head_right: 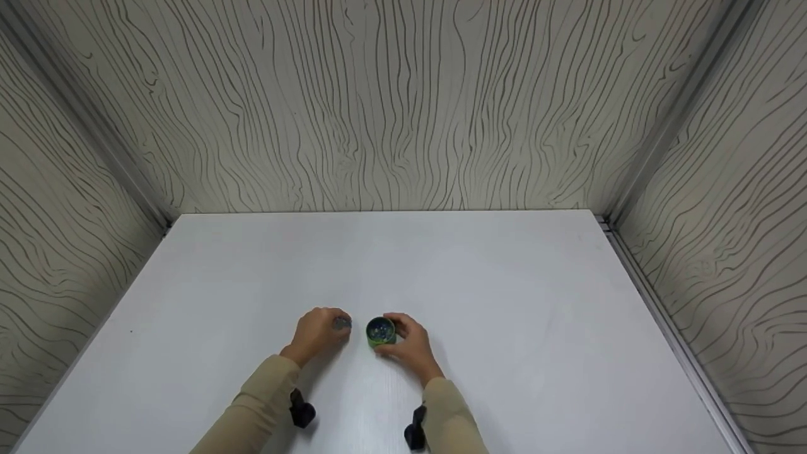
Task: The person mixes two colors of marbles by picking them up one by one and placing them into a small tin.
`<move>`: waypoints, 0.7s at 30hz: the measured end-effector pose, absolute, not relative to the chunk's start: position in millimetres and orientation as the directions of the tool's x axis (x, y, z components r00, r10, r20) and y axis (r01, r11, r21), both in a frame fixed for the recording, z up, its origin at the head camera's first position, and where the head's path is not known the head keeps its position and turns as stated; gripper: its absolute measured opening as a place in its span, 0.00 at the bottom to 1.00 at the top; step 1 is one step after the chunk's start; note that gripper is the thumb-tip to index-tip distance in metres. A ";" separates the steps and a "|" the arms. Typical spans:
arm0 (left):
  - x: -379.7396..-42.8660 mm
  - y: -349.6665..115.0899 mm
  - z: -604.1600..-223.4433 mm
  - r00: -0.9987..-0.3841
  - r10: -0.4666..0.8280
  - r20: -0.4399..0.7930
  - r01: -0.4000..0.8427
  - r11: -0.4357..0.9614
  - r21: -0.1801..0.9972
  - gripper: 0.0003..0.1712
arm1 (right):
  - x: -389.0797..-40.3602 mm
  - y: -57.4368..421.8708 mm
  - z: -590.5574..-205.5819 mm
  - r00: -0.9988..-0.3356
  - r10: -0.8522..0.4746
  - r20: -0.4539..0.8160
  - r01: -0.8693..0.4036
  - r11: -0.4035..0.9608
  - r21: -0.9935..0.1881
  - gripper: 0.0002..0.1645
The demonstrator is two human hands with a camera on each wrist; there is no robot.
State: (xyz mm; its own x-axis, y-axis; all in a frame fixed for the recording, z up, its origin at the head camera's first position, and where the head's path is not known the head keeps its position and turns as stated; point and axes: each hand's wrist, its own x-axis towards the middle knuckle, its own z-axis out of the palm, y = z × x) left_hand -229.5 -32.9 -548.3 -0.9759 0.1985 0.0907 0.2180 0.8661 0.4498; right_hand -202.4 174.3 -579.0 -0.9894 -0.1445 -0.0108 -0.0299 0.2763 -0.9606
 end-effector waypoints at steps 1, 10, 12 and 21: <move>-229.2 -32.7 -548.4 -0.977 0.195 0.086 0.212 0.866 0.453 0.10 | -202.4 174.2 -579.1 -0.990 -0.143 -0.012 -0.028 0.278 -0.960 0.42; -227.0 -32.7 -548.2 -0.972 0.207 0.113 0.236 0.859 0.454 0.08 | -203.5 174.3 -578.2 -0.987 -0.161 -0.017 -0.026 0.257 -0.966 0.43; -226.7 -33.0 -547.9 -0.969 0.212 0.128 0.247 0.858 0.450 0.08 | -203.7 174.5 -577.7 -0.986 -0.166 -0.020 -0.022 0.249 -0.968 0.43; -227.7 -32.2 -548.8 -0.970 0.209 0.125 0.243 0.856 0.457 0.09 | -204.0 174.0 -576.9 -0.987 -0.159 -0.032 -0.008 0.243 -0.970 0.43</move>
State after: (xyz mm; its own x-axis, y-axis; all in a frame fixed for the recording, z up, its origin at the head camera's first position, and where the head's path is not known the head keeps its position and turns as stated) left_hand -227.7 -32.2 -548.8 -0.9700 0.2087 0.1248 0.2429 0.8555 0.4573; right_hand -204.0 174.0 -576.9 -0.9868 -0.1589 -0.0322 -0.0076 0.2434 -0.9699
